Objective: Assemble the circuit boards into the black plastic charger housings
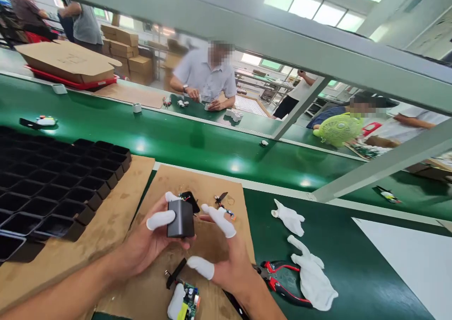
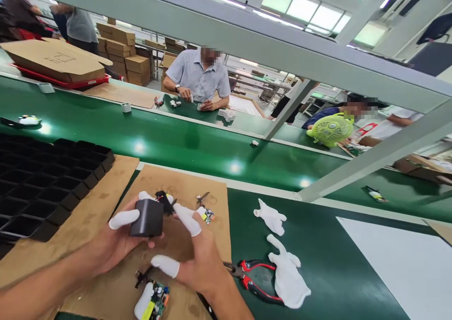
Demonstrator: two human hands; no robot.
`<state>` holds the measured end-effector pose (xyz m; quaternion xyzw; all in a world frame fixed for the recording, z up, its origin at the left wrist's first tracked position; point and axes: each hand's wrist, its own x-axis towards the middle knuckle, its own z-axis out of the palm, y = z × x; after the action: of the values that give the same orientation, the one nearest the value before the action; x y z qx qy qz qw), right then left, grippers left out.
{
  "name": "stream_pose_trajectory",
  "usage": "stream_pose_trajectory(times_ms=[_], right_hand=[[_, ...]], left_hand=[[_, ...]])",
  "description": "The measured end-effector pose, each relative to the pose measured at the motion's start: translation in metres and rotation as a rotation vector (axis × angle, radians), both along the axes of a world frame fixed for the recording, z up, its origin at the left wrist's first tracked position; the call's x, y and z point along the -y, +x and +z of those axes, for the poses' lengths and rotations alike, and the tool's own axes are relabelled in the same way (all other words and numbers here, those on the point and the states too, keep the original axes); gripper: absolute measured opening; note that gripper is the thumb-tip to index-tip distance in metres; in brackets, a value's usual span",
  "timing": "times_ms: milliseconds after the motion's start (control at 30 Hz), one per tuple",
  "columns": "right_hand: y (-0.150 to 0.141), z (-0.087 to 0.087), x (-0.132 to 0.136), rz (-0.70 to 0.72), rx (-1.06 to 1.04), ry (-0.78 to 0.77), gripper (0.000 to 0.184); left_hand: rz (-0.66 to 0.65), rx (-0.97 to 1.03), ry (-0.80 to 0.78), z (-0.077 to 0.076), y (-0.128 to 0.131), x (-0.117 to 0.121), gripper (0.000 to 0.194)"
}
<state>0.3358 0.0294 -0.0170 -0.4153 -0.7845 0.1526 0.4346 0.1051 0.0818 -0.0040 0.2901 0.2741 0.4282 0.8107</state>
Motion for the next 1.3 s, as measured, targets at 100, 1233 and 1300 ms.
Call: stream_pose_trajectory(times_ms=[100, 1233, 1300], right_hand=[[0.008, 0.0, -0.005, -0.094, 0.012, 0.07, 0.074], [0.006, 0.007, -0.009, -0.128, -0.026, 0.207, 0.032], [0.002, 0.008, -0.008, -0.099, -0.03, 0.194, 0.029]], left_hand=[[0.057, 0.132, -0.172, 0.013, -0.002, -0.006, 0.04], [0.451, -0.697, 0.783, -0.001, -0.001, 0.042, 0.055], [0.33, -0.738, 0.821, -0.004, -0.006, 0.033, 0.057]])
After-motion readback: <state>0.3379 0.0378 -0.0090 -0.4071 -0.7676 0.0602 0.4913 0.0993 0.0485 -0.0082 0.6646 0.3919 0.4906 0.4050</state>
